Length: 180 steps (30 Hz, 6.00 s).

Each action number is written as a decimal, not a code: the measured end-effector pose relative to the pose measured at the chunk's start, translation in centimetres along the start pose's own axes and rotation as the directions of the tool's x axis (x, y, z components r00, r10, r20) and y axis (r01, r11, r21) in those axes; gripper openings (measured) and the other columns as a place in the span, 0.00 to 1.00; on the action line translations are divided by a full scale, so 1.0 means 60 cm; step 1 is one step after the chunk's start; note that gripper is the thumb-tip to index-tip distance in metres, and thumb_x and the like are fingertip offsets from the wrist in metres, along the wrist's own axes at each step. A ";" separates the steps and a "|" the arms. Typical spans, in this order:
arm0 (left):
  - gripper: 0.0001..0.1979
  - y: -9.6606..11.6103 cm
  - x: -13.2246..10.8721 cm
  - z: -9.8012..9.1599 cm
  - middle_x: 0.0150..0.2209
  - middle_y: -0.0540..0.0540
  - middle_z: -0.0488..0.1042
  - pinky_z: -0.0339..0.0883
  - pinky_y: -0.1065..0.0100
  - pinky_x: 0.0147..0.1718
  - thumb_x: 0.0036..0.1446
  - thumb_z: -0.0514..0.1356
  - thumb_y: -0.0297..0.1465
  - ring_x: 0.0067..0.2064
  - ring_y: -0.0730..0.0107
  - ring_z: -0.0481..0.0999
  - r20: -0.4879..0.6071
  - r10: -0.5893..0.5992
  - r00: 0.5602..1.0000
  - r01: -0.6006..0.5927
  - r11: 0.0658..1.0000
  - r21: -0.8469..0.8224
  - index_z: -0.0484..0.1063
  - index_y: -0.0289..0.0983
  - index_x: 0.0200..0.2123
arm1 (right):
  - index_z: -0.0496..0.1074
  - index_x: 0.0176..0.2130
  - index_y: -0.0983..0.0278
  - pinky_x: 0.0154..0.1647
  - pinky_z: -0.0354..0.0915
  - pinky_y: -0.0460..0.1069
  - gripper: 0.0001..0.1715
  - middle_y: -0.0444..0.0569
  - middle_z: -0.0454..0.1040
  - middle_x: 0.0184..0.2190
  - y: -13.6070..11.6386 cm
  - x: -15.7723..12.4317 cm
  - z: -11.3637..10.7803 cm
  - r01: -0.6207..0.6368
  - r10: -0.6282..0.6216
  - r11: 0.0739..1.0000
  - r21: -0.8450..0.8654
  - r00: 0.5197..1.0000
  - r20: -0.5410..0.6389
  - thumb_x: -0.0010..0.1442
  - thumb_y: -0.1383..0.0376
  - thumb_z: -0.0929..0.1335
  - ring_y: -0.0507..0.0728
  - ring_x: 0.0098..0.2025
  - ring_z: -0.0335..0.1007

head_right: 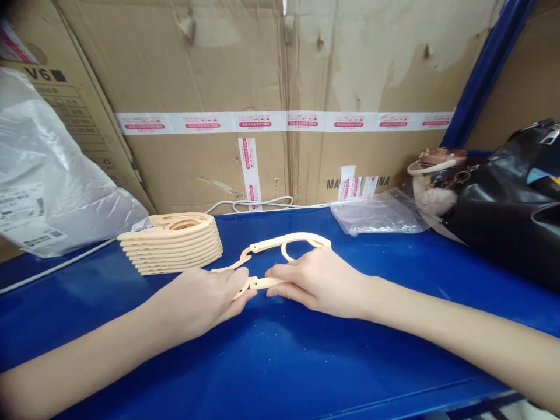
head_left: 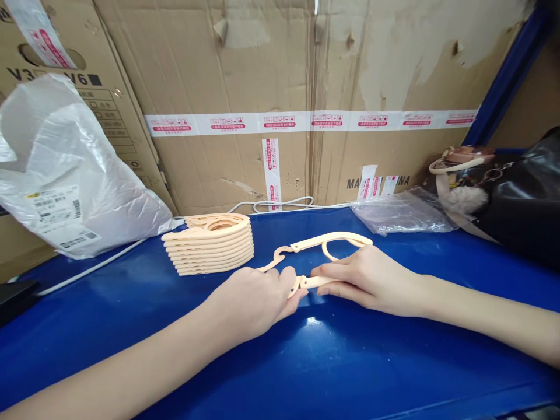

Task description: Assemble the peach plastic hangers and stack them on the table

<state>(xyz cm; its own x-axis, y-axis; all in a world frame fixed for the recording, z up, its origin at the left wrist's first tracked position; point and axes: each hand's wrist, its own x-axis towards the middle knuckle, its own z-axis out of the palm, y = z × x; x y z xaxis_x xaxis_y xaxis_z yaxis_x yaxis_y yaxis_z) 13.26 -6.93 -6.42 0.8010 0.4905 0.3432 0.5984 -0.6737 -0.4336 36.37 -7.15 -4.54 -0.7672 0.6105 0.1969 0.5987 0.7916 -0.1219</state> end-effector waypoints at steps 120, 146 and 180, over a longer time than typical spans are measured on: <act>0.06 0.010 0.000 -0.018 0.42 0.47 0.73 0.63 0.61 0.46 0.60 0.58 0.32 0.47 0.62 0.71 0.061 0.025 0.998 0.021 0.758 -0.651 0.64 0.39 0.40 | 0.67 0.47 0.61 0.22 0.48 0.45 0.15 0.41 0.70 0.19 0.082 0.015 0.011 -0.400 0.361 0.896 -0.194 0.910 -0.205 0.66 0.57 0.61 0.52 0.20 0.63; 0.14 0.010 0.000 -0.029 0.42 0.47 0.73 0.61 0.67 0.48 0.55 0.53 0.18 0.46 0.67 0.69 -0.012 0.187 0.982 -0.146 0.728 -0.670 0.69 0.36 0.43 | 0.70 0.49 0.62 0.34 0.63 0.47 0.17 0.49 0.77 0.36 0.040 0.031 0.001 -0.087 0.080 0.995 -0.058 0.991 -0.109 0.69 0.59 0.59 0.55 0.34 0.74; 0.10 -0.028 0.007 -0.001 0.27 0.44 0.71 0.59 0.64 0.27 0.59 0.53 0.17 0.30 0.60 0.71 0.072 0.152 0.986 -0.161 0.978 0.132 0.72 0.31 0.33 | 0.74 0.45 0.65 0.24 0.55 0.45 0.21 0.43 0.65 0.26 0.084 0.023 0.003 -0.255 0.341 0.833 0.491 0.935 -0.093 0.59 0.53 0.66 0.50 0.25 0.57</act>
<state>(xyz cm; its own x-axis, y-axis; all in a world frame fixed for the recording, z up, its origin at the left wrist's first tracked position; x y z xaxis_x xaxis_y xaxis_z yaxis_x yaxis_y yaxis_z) 12.60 -5.59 -5.50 0.8820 0.4204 0.2127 0.4590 -0.6646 -0.5896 38.29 -2.32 -5.04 -0.4918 0.8389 0.2332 0.5813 0.5158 -0.6294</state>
